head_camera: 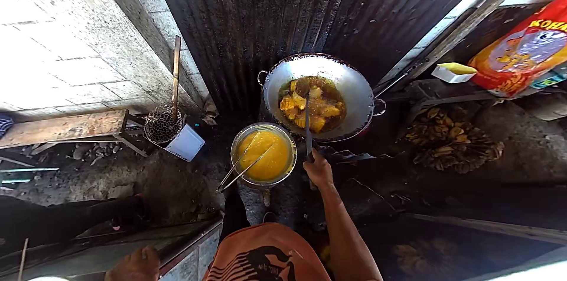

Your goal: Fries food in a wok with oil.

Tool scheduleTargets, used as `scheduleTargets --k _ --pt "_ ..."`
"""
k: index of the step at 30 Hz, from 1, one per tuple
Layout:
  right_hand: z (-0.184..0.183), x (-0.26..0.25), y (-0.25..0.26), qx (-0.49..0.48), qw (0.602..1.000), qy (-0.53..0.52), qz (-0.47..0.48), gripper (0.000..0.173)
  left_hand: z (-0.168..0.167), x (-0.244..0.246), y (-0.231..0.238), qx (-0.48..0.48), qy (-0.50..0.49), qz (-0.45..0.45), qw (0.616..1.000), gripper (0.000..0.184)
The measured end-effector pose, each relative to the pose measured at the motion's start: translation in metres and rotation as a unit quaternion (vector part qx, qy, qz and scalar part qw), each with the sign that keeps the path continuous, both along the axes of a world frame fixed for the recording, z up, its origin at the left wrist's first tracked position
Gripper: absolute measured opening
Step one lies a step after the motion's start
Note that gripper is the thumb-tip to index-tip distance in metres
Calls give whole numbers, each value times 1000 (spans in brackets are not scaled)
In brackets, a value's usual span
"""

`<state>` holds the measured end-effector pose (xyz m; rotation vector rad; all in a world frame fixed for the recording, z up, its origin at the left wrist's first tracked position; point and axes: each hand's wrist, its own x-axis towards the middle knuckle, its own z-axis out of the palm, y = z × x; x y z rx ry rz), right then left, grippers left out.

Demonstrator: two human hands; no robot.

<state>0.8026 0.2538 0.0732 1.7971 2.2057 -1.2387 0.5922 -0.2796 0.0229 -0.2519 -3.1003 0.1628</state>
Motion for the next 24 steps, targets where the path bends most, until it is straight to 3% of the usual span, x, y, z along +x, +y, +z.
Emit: scheduleTargets --k 6,12,16,21,24 --pt "10 16 -6 12 1000 -16 -16 70 -3 -1 -3 -11 -4 4 1000 47" --pt "-3 16 -10 -16 999 -18 -33 68 -4 -1 -4 -5 10 2 1000 48" --pt "-12 8 -11 -40 983 137 -114 57 -1 -1 -3 -1 0 12 1000 48" --pt "-12 9 -12 -65 971 183 -140 55 0 1 1 2 10 7 1000 48" --pt "1 15 -18 -126 932 286 -185 53 4 0 1 -5 -9 14 1000 48"
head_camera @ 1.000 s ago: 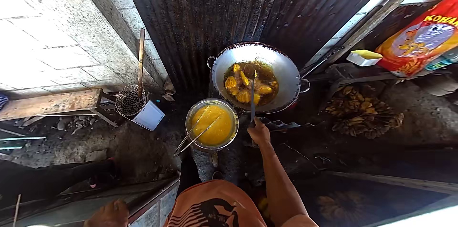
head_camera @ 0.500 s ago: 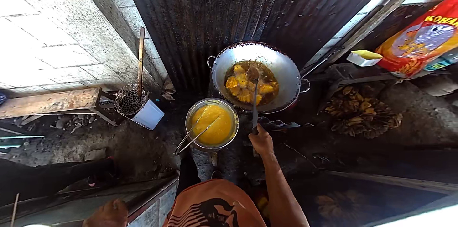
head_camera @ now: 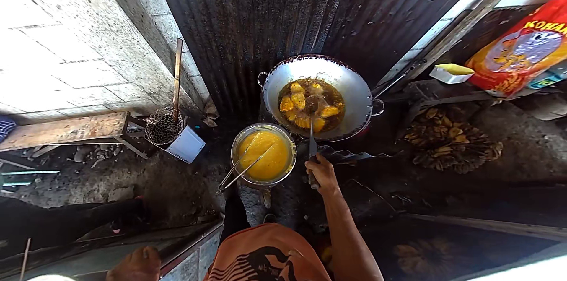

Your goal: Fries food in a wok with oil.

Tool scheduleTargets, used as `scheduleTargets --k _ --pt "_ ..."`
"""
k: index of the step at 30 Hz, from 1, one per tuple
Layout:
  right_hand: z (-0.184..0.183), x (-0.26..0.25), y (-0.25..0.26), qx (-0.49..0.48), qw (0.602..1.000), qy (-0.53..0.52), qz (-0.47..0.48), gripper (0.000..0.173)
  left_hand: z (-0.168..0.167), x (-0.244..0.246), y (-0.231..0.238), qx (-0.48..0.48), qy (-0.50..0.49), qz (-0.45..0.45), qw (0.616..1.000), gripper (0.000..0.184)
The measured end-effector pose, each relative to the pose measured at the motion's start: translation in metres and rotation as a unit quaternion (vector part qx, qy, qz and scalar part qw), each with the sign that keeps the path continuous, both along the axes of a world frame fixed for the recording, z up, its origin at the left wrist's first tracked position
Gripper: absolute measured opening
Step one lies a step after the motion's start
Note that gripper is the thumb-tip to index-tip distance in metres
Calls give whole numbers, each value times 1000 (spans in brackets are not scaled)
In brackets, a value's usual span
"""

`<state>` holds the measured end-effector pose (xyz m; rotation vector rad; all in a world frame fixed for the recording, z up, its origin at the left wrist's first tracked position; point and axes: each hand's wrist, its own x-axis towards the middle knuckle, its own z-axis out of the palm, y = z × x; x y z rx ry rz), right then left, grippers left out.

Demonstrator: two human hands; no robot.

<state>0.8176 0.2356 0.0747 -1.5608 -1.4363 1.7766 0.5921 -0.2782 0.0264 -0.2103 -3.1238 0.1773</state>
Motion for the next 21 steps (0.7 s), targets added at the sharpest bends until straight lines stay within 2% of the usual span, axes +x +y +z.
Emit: scheduleTargets --k 4,6,11,13,21 --pt "1 4 8 -73 992 92 -37 43 3 1 2 3 -5 -6 1000 47" --pt "7 0 8 -95 984 134 -63 32 4 1 2 9 -4 -8 1000 46" --pt "13 -2 13 -179 929 291 -145 9 -7 0 -2 32 31 -12 999 46" --pt "16 -6 16 -189 925 296 -141 7 -9 0 -3 35 37 -13 999 46" --pt "10 -27 37 -140 963 222 -66 11 -8 0 -4 32 36 -9 999 47"
